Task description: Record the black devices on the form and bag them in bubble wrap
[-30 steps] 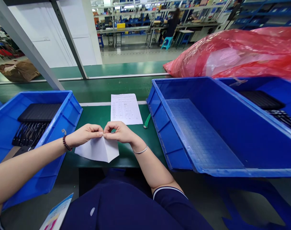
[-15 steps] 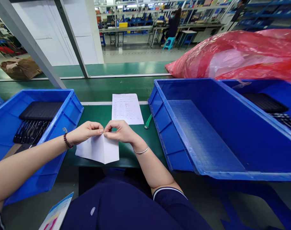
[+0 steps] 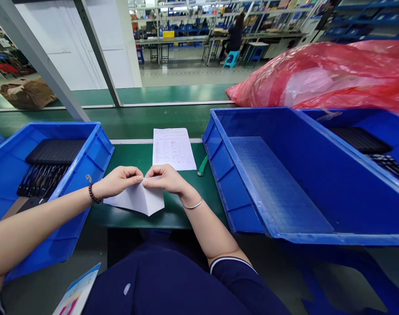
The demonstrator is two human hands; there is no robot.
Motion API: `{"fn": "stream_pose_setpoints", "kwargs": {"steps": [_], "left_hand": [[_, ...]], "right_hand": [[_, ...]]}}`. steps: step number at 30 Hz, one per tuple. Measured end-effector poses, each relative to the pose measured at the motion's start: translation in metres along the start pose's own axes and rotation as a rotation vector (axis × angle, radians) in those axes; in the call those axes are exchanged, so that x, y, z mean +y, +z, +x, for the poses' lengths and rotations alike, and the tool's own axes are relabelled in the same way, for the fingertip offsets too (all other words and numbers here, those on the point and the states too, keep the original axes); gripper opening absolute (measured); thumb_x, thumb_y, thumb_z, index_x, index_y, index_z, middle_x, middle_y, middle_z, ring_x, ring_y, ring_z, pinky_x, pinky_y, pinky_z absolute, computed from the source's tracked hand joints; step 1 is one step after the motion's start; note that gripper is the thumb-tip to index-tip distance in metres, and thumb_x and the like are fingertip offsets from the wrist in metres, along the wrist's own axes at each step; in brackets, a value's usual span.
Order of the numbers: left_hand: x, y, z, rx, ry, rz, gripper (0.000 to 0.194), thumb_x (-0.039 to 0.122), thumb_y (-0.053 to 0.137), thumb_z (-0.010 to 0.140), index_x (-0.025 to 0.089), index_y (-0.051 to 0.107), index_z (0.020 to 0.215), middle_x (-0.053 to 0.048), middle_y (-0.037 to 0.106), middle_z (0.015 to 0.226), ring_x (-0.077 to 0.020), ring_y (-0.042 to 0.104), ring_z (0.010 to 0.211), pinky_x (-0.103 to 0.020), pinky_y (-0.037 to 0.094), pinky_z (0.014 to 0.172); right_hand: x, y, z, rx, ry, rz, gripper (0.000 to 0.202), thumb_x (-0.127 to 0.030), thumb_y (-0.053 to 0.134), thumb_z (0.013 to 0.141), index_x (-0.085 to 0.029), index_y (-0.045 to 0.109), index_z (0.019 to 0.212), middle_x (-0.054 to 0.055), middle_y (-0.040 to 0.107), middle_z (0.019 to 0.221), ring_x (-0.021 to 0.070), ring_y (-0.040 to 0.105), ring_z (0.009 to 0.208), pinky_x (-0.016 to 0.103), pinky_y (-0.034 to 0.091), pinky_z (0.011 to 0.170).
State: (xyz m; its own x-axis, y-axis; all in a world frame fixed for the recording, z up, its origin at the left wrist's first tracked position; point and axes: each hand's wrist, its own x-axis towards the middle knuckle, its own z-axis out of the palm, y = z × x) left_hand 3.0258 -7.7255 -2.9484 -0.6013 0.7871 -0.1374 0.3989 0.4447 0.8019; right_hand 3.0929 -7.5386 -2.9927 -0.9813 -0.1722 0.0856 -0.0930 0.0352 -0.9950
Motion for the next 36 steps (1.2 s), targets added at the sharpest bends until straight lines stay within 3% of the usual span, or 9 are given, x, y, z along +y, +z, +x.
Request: {"fn": "stream_pose_setpoints", "kwargs": {"steps": [6,11,15,19,24,27,30,33,36], "left_hand": [[-0.004,-0.004,0.000,-0.009,0.129,0.124,0.025,0.038,0.051,0.084,0.016,0.063,0.086,-0.002,0.065,0.081,-0.0142,0.056,0.074,-0.025,0.042,0.067],[-0.006,-0.009,-0.005,0.207,0.577,0.609,0.019,0.016,0.043,0.088,0.018,0.062,0.092,-0.005,0.069,0.089,-0.0161,0.060,0.081,-0.029,0.044,0.072],[-0.009,-0.003,-0.005,0.322,0.831,0.868,0.020,0.012,0.041,0.090,0.017,0.061,0.092,-0.008,0.067,0.090,-0.0176,0.059,0.083,-0.031,0.046,0.072],[-0.034,0.023,0.001,0.056,0.545,0.919,0.019,0.014,0.043,0.089,0.015,0.059,0.100,-0.011,0.064,0.097,-0.0211,0.060,0.088,-0.036,0.050,0.078],[-0.066,0.052,-0.006,-0.470,0.253,0.856,0.062,0.021,0.070,0.070,0.009,0.047,0.127,-0.021,0.048,0.134,-0.0293,0.050,0.120,-0.036,0.046,0.094],[-0.054,0.055,-0.011,-0.393,0.234,0.909,0.047,0.021,0.064,0.076,0.006,0.051,0.118,-0.024,0.047,0.133,-0.0301,0.053,0.116,-0.037,0.047,0.091],[-0.033,0.055,-0.005,-0.269,0.494,1.028,0.042,0.019,0.057,0.082,0.010,0.050,0.123,-0.022,0.043,0.138,-0.0328,0.042,0.128,-0.046,0.035,0.104],[-0.031,0.052,0.008,-0.395,0.737,1.122,0.053,0.018,0.062,0.080,0.017,0.046,0.130,-0.017,0.038,0.145,-0.0286,0.020,0.141,-0.053,0.006,0.115],[-0.050,0.044,0.022,-0.489,0.618,1.149,0.052,0.029,0.069,0.076,0.018,0.053,0.124,-0.016,0.048,0.138,-0.0295,0.019,0.142,-0.058,-0.001,0.113]], "right_hand": [[-0.011,-0.001,-0.002,0.026,-0.094,-0.171,0.032,-0.044,0.075,0.067,-0.014,0.067,0.073,0.003,0.063,0.075,0.0127,0.055,0.071,0.025,0.044,0.065],[-0.003,-0.026,0.002,0.249,-0.183,-0.290,0.044,-0.045,0.069,0.075,-0.017,0.061,0.108,0.007,0.063,0.101,0.0150,0.058,0.089,0.027,0.047,0.080],[0.023,-0.070,-0.004,0.564,0.205,-0.910,0.035,-0.034,0.053,0.088,-0.013,0.059,0.115,0.016,0.057,0.110,0.0225,0.056,0.099,0.036,0.043,0.089],[0.056,-0.089,-0.022,0.516,0.690,-1.222,0.036,-0.031,0.047,0.091,-0.010,0.059,0.117,0.025,0.052,0.115,0.0340,0.050,0.108,0.044,0.043,0.085],[0.084,-0.081,-0.048,0.567,0.627,-1.295,0.031,-0.026,0.049,0.089,-0.003,0.058,0.109,0.025,0.054,0.109,0.0328,0.050,0.106,0.042,0.042,0.088],[0.091,-0.079,-0.062,0.670,0.600,-1.231,0.029,-0.014,0.043,0.087,-0.002,0.052,0.112,0.024,0.054,0.107,0.0311,0.054,0.099,0.040,0.043,0.086],[0.092,-0.073,-0.076,0.807,0.497,-1.099,0.042,-0.008,0.035,0.085,-0.001,0.040,0.127,0.025,0.049,0.115,0.0279,0.057,0.094,0.039,0.046,0.081],[0.095,-0.058,-0.092,0.820,0.234,-0.922,0.046,-0.014,0.034,0.088,-0.004,0.034,0.133,0.023,0.048,0.121,0.0262,0.055,0.102,0.037,0.046,0.086],[0.102,-0.040,-0.108,0.684,0.107,-0.579,0.042,-0.025,0.035,0.092,-0.011,0.037,0.132,0.015,0.058,0.111,0.0180,0.058,0.085,0.031,0.048,0.077]]}}
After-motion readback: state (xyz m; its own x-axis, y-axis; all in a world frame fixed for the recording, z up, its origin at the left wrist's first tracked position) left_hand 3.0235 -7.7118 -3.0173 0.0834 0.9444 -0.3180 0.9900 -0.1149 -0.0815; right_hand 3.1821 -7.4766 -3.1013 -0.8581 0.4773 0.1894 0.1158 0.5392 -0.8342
